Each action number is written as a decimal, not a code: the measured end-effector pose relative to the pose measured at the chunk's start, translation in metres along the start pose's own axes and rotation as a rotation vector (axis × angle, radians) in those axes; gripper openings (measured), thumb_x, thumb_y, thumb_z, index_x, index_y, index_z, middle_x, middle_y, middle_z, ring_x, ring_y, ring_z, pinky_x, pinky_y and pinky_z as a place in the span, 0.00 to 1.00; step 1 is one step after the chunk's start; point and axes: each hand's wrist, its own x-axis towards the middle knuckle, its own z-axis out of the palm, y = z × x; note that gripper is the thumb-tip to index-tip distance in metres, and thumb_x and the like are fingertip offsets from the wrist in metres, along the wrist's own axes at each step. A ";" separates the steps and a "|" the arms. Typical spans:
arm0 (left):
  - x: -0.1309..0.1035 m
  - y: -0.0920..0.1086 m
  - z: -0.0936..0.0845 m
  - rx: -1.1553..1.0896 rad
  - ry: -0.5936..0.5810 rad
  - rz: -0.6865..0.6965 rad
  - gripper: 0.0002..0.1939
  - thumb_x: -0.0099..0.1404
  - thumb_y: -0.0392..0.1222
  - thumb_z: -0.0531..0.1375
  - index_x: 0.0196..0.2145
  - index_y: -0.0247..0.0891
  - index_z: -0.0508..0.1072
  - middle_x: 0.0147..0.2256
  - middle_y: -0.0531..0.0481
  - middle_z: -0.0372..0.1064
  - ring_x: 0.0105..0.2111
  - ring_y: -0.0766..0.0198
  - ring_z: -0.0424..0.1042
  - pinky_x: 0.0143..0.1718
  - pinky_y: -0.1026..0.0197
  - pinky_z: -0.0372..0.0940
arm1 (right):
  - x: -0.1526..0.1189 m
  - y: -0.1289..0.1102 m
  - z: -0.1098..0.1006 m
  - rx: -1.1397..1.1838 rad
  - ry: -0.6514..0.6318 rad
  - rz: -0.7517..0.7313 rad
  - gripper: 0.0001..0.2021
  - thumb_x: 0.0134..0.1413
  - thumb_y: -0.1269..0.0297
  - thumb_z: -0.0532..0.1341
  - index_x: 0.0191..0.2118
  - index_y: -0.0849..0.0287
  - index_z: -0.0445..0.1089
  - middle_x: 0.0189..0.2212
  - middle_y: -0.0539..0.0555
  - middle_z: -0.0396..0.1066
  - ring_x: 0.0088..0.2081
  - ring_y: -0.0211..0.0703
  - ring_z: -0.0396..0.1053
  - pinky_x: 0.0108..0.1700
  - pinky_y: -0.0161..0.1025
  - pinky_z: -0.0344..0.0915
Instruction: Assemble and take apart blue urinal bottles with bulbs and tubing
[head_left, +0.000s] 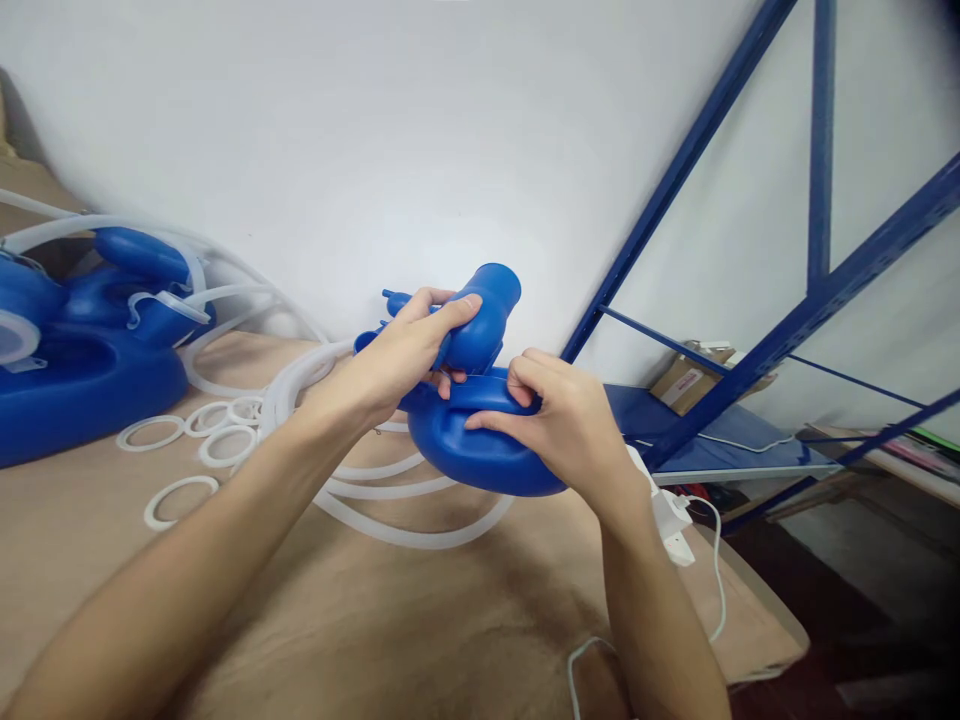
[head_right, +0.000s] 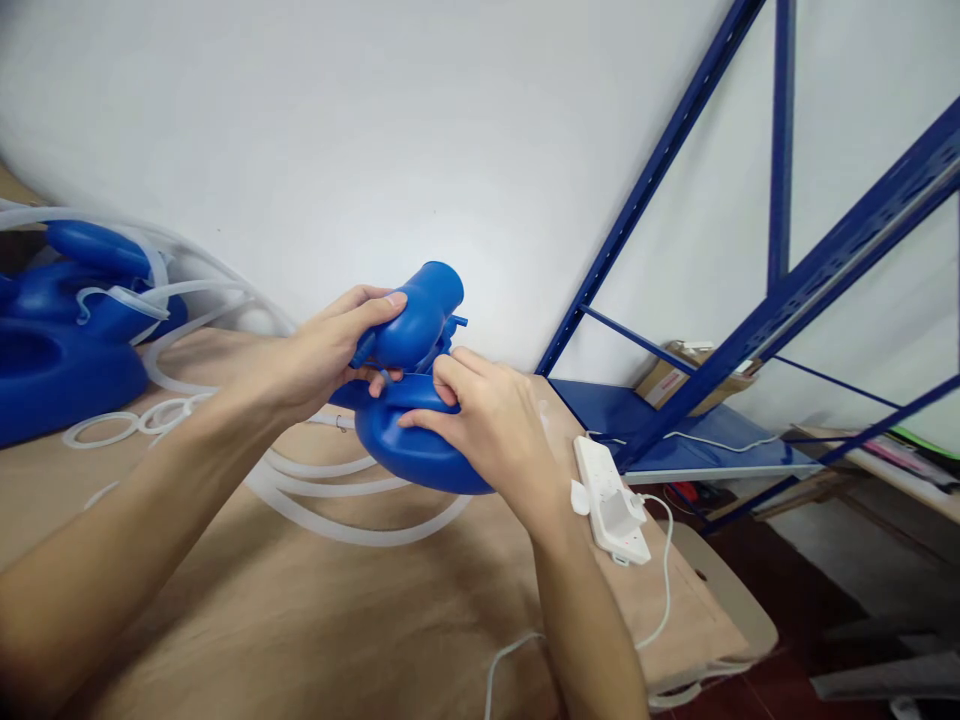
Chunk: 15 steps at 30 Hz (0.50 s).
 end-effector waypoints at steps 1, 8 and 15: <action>0.001 0.000 -0.001 0.012 0.012 0.000 0.16 0.72 0.54 0.63 0.48 0.41 0.70 0.31 0.50 0.73 0.23 0.63 0.72 0.19 0.64 0.65 | 0.000 0.000 0.004 -0.030 0.009 -0.018 0.25 0.59 0.50 0.73 0.28 0.54 0.56 0.27 0.46 0.61 0.27 0.38 0.58 0.31 0.39 0.51; -0.005 -0.001 -0.009 0.072 -0.041 0.029 0.16 0.69 0.52 0.67 0.50 0.42 0.74 0.35 0.52 0.75 0.28 0.65 0.75 0.28 0.65 0.72 | 0.007 0.004 0.021 -0.128 0.051 -0.042 0.25 0.62 0.51 0.71 0.25 0.55 0.57 0.26 0.46 0.58 0.26 0.39 0.57 0.30 0.40 0.50; 0.000 -0.003 -0.010 -0.093 -0.111 -0.029 0.10 0.67 0.27 0.63 0.46 0.32 0.76 0.37 0.48 0.77 0.31 0.68 0.79 0.40 0.66 0.75 | 0.011 0.045 0.025 0.129 0.235 0.091 0.27 0.61 0.49 0.70 0.24 0.54 0.54 0.26 0.47 0.58 0.28 0.41 0.60 0.33 0.40 0.59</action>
